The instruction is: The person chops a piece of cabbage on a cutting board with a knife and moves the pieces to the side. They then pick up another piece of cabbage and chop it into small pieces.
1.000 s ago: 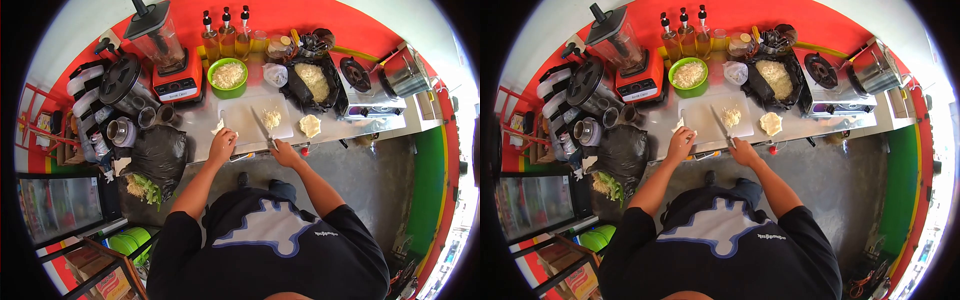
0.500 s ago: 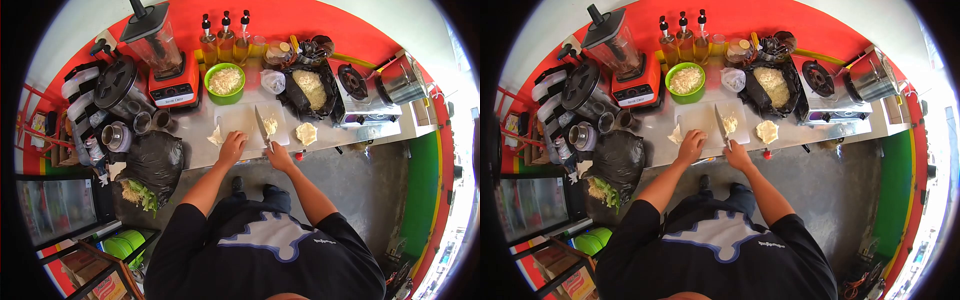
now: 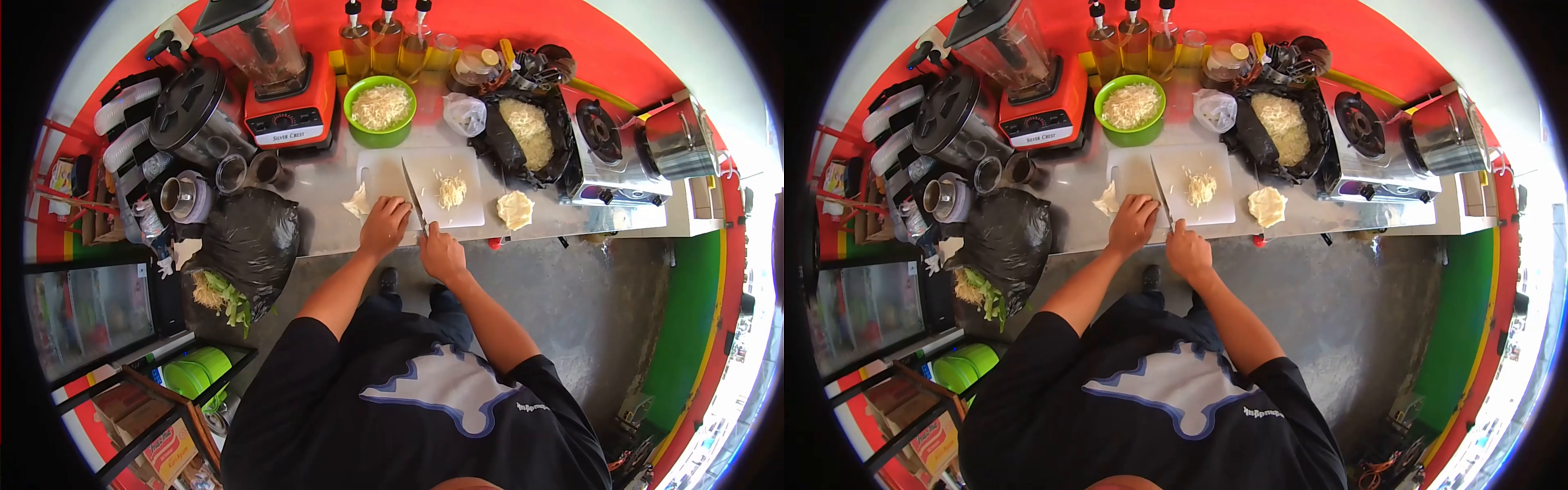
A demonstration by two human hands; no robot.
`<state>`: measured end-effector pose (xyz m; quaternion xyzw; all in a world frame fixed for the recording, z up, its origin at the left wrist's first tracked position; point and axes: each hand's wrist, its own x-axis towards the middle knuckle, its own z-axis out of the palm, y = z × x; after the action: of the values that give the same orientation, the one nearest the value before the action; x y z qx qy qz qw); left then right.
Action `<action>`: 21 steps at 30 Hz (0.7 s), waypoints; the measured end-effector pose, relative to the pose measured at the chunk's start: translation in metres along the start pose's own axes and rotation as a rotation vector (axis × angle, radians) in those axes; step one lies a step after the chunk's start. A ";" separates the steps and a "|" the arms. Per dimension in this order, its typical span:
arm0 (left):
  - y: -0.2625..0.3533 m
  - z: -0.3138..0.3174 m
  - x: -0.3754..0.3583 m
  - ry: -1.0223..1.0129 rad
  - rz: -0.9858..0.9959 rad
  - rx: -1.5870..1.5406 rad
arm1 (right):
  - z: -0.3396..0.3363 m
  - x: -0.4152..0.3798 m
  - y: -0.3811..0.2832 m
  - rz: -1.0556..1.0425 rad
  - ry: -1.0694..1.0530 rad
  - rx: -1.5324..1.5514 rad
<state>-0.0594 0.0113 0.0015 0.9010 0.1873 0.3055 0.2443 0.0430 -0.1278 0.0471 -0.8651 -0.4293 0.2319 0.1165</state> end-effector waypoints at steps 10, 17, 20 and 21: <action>-0.003 0.004 -0.002 -0.005 -0.007 0.001 | 0.009 0.002 -0.016 0.049 -0.010 -0.207; -0.005 0.008 -0.002 -0.011 -0.032 -0.014 | -0.006 0.008 -0.020 0.022 -0.064 -0.197; -0.003 0.007 -0.004 0.002 -0.048 -0.030 | 0.001 0.001 -0.024 0.050 -0.092 -0.202; -0.002 0.008 -0.003 0.031 -0.054 -0.041 | 0.003 0.003 -0.023 0.063 -0.097 -0.203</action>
<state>-0.0568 0.0095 -0.0063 0.8857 0.2089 0.3165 0.2679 0.0268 -0.1116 0.0529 -0.8732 -0.4285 0.2323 0.0001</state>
